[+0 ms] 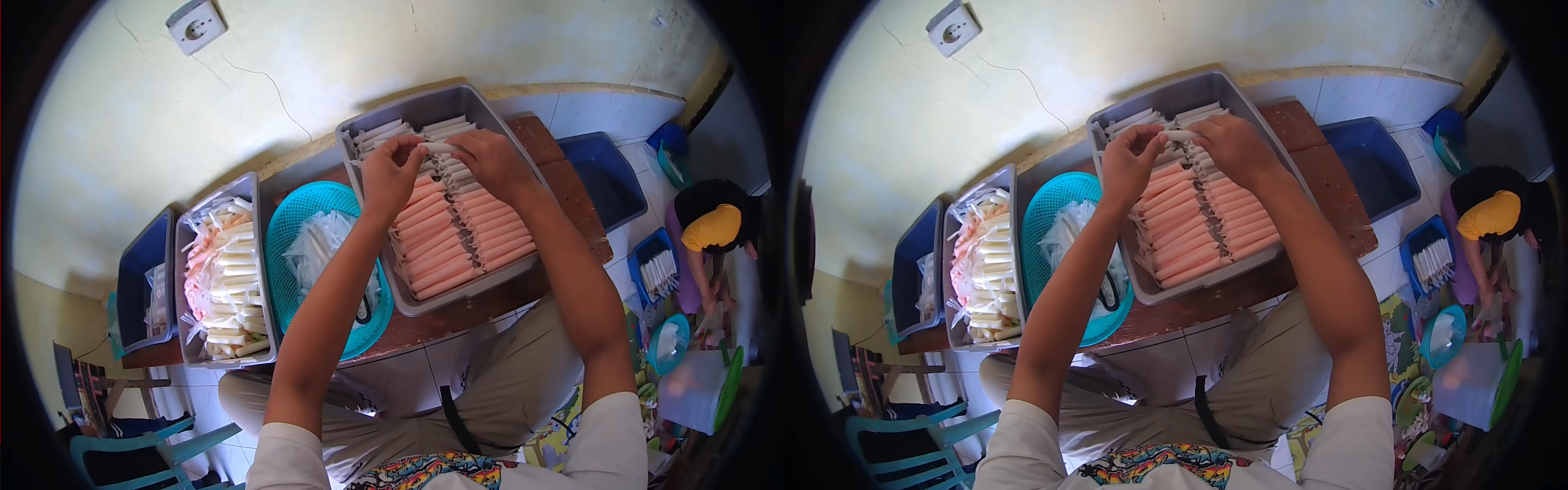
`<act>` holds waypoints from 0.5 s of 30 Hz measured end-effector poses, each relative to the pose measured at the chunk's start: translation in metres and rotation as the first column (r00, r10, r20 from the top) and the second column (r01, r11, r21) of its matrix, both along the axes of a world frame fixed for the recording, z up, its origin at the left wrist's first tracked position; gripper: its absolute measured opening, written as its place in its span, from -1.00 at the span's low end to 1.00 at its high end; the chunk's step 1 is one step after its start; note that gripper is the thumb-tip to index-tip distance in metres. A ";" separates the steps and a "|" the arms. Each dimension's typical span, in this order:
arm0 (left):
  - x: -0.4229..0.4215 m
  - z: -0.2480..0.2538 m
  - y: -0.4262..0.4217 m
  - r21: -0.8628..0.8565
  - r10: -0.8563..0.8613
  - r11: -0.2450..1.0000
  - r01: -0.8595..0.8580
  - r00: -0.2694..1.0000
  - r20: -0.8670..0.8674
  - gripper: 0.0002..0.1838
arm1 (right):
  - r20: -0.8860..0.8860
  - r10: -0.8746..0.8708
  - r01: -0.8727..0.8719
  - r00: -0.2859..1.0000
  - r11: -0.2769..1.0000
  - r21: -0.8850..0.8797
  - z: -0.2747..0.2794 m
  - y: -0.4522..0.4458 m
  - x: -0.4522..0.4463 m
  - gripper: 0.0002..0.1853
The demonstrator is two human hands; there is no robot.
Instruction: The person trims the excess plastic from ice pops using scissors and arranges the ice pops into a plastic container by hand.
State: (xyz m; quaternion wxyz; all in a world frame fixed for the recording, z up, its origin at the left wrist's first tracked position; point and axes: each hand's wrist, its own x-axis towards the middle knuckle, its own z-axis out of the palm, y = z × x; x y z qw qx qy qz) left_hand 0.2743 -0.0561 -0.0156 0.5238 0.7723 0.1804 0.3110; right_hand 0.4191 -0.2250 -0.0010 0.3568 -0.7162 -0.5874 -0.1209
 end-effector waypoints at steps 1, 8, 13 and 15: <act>0.007 -0.001 0.000 0.043 0.010 0.999 -0.009 1.000 -0.026 -0.72 | -0.011 -0.009 0.008 1.000 1.000 -0.018 0.000 0.001 0.006 -0.78; 0.059 -0.010 0.027 0.396 -0.012 0.916 0.060 0.993 -0.121 -0.70 | 0.069 -0.088 0.092 0.994 0.994 -0.063 -0.009 0.022 0.054 -0.77; 0.077 -0.026 0.041 0.621 -0.022 0.778 0.094 0.992 -0.124 -0.69 | 0.150 -0.145 0.160 0.978 0.982 -0.095 -0.020 0.048 0.074 -0.76; 0.076 -0.027 0.040 0.636 0.004 0.765 0.096 0.988 -0.155 -0.66 | 0.196 -0.145 0.168 0.970 0.980 -0.103 -0.027 0.057 0.079 -0.79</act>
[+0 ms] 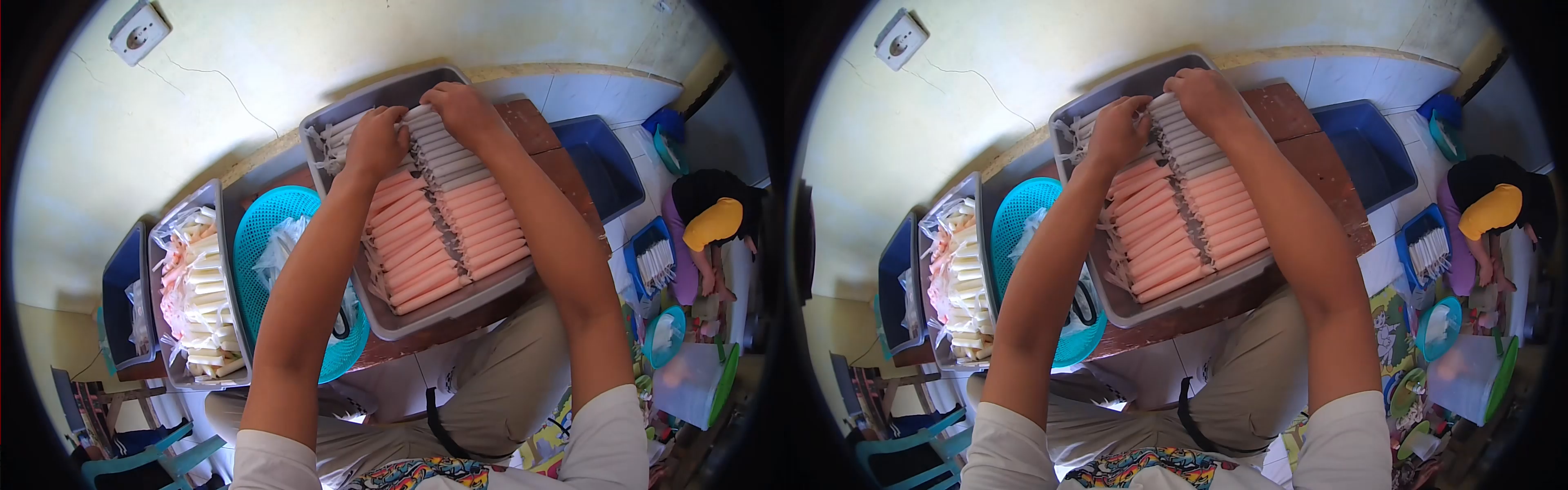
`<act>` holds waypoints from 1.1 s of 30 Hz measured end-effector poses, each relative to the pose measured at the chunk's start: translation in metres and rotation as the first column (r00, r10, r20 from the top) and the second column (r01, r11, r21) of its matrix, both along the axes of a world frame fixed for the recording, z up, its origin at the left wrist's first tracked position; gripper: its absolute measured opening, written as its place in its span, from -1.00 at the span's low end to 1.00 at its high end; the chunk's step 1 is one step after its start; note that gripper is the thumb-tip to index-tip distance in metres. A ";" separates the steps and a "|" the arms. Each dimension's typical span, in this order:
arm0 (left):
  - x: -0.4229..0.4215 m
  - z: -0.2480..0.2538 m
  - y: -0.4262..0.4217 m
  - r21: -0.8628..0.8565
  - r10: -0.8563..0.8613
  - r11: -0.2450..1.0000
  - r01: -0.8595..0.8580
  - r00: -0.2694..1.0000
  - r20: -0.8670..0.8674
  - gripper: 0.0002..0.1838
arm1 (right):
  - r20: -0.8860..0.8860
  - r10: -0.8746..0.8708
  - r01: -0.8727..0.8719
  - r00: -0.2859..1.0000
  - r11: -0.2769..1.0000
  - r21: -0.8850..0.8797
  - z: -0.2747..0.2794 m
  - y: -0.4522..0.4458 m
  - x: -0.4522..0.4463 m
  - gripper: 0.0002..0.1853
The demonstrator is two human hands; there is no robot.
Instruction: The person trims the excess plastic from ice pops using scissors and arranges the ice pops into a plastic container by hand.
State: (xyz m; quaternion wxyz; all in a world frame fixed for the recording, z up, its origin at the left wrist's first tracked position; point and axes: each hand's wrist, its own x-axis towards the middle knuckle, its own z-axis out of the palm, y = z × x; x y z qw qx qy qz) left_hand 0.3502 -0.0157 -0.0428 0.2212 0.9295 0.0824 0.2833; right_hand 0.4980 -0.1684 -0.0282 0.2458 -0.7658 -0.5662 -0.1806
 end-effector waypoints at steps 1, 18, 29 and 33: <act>-0.003 -0.003 0.001 0.029 0.024 0.999 -0.023 0.999 -0.033 -0.64 | 0.020 -0.026 0.026 0.999 1.000 0.016 -0.005 0.004 0.001 -0.76; -0.006 -0.007 -0.001 0.092 0.028 0.996 -0.017 0.993 -0.114 -0.47 | 0.037 -0.099 0.101 0.994 0.993 -0.066 -0.033 0.007 -0.001 -0.65; -0.007 -0.006 0.000 0.100 0.013 0.995 0.005 0.983 -0.181 -0.42 | 0.056 -0.125 0.131 0.991 0.983 -0.128 -0.045 0.007 -0.003 -0.58; -0.007 -0.006 0.000 0.117 0.022 0.993 0.002 0.980 -0.200 -0.42 | 0.055 -0.079 0.087 0.995 0.981 -0.175 -0.041 0.002 -0.002 -0.56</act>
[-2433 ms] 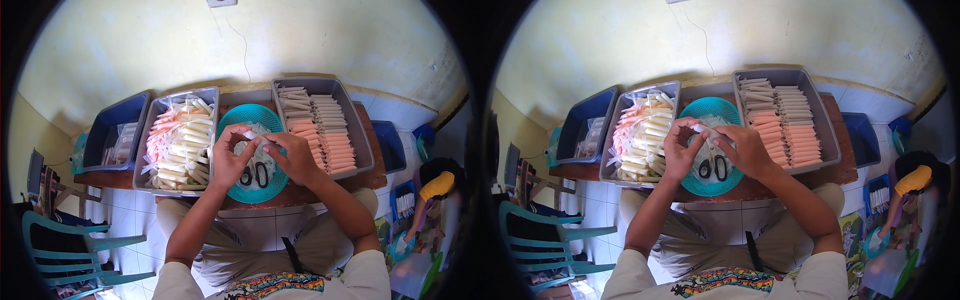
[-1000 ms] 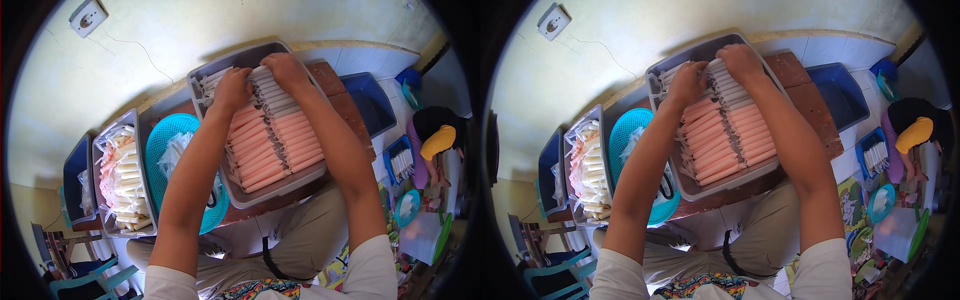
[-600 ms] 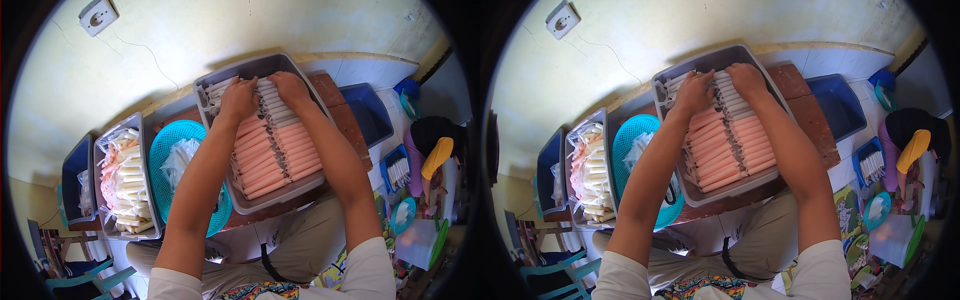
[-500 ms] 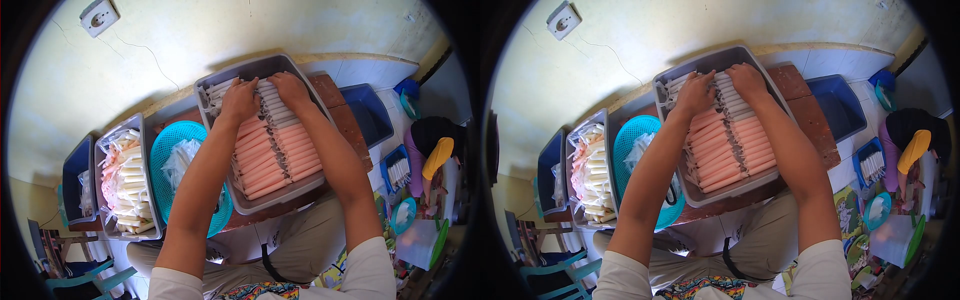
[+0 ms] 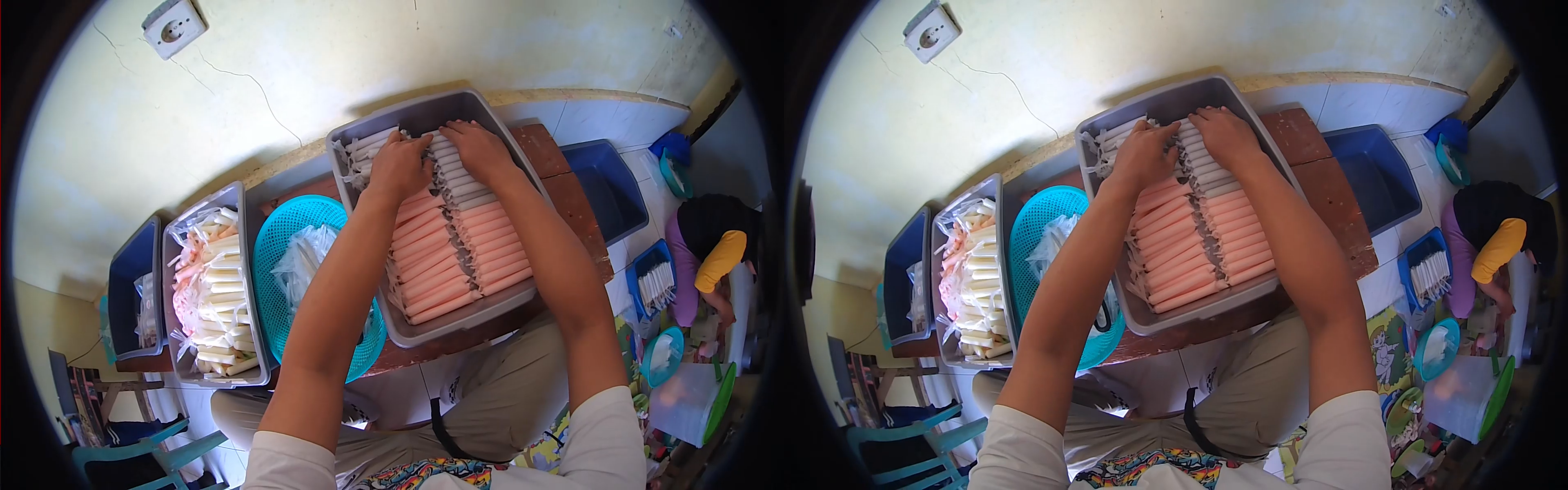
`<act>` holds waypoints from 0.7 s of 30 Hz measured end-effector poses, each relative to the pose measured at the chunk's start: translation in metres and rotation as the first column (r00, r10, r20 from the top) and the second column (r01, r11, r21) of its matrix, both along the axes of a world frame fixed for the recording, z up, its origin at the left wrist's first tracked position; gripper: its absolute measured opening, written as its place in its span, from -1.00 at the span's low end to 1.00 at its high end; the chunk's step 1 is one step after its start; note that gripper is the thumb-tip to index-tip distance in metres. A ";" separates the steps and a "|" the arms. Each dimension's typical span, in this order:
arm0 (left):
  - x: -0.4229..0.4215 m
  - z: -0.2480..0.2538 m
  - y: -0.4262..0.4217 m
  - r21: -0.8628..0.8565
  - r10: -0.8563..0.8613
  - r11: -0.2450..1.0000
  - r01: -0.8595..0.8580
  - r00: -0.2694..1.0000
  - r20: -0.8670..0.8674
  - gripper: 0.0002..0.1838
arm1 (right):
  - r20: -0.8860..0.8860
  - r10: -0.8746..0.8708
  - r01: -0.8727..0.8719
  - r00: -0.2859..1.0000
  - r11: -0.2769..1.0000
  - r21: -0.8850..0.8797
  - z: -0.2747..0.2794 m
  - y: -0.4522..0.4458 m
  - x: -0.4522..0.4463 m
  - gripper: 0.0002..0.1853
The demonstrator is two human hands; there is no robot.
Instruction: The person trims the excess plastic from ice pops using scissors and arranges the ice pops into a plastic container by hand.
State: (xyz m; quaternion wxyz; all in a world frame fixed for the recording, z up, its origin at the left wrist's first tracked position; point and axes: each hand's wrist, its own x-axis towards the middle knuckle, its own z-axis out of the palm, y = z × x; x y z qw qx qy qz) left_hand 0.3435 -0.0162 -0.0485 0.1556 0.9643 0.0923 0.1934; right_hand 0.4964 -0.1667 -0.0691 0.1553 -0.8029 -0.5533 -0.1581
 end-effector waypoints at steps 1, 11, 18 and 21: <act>-0.001 -0.001 0.000 -0.006 -0.003 1.000 0.003 1.000 -0.010 -0.42 | -0.022 -0.012 0.012 1.000 1.000 -0.021 0.001 -0.002 -0.001 -0.55; -0.001 -0.002 0.001 0.016 -0.009 1.000 0.009 1.000 -0.013 -0.43 | -0.070 -0.036 0.028 0.997 0.993 -0.116 0.003 -0.001 -0.003 -0.53; -0.002 0.001 -0.001 0.026 -0.018 0.999 0.018 1.000 -0.009 -0.40 | -0.079 -0.068 0.050 0.995 0.976 -0.214 0.008 -0.001 -0.007 -0.48; -0.002 -0.003 0.001 0.023 -0.026 0.999 0.026 1.000 -0.002 -0.39 | -0.094 -0.082 0.059 0.992 0.972 -0.229 0.009 0.000 -0.009 -0.45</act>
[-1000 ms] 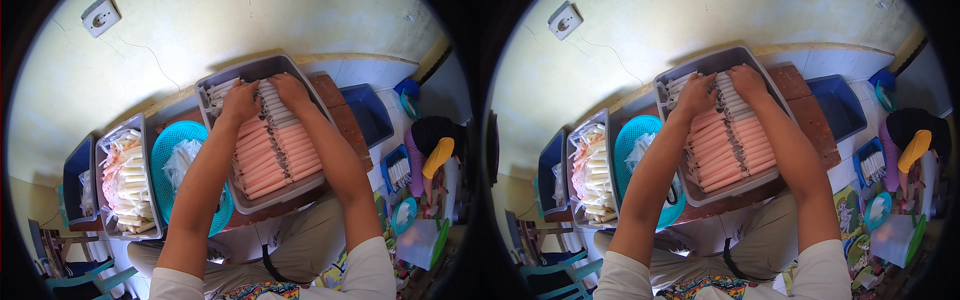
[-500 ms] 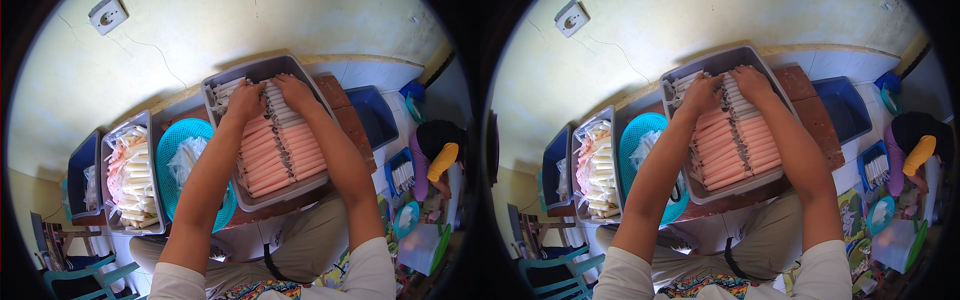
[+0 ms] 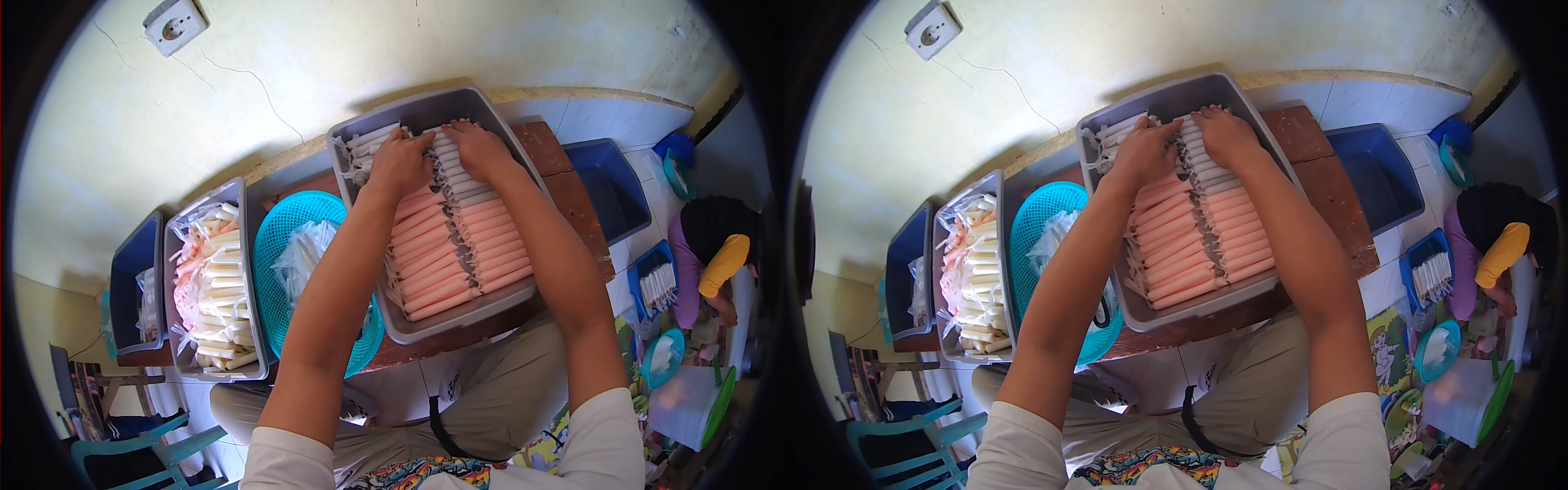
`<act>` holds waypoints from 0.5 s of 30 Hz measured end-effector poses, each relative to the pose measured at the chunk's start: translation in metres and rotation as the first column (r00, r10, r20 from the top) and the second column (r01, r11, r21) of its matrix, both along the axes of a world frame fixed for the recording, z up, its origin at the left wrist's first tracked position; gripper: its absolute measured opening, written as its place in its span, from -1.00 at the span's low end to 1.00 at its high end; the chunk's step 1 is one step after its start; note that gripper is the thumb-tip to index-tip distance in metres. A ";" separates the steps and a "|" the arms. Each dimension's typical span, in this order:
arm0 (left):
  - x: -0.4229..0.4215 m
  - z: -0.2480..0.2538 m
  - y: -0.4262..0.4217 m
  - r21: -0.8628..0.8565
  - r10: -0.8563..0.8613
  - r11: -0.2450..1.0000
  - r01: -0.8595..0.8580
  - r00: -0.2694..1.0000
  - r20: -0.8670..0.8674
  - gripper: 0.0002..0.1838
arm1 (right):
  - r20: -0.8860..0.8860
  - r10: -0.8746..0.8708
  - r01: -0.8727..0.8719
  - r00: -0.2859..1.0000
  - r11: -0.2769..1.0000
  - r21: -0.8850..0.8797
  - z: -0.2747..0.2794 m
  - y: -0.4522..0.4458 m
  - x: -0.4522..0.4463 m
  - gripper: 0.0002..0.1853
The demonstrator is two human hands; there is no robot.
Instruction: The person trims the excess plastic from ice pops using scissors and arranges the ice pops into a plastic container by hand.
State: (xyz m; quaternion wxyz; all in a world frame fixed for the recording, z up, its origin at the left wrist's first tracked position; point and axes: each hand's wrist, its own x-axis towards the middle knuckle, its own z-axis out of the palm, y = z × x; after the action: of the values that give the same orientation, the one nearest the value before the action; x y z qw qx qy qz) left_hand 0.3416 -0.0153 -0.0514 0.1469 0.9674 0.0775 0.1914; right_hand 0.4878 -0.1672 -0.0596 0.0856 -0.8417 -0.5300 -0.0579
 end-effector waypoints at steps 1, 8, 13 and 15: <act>0.001 0.000 0.001 -0.005 -0.004 1.000 0.004 1.000 0.006 -0.39 | -0.007 -0.003 0.003 1.000 1.000 -0.012 0.001 0.000 0.000 -0.44; 0.001 -0.001 0.001 -0.011 0.008 1.000 -0.008 1.000 0.004 -0.40 | -0.035 0.008 -0.008 0.999 1.000 0.014 -0.004 0.000 0.004 -0.42; 0.003 -0.003 0.003 -0.020 0.000 1.000 0.000 0.999 0.034 -0.45 | -0.017 0.001 -0.001 1.000 1.000 0.031 -0.002 -0.002 0.003 -0.44; 0.004 -0.006 0.005 -0.028 -0.006 1.000 0.008 0.998 0.064 -0.47 | -0.026 -0.013 0.014 1.000 0.999 0.034 0.004 -0.003 -0.003 -0.45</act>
State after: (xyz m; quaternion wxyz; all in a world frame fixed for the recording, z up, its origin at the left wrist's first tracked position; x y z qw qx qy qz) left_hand 0.3455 -0.0103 -0.0577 0.1635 0.9588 0.0720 0.2207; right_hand 0.4853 -0.1704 -0.0559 0.1064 -0.8443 -0.5222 -0.0567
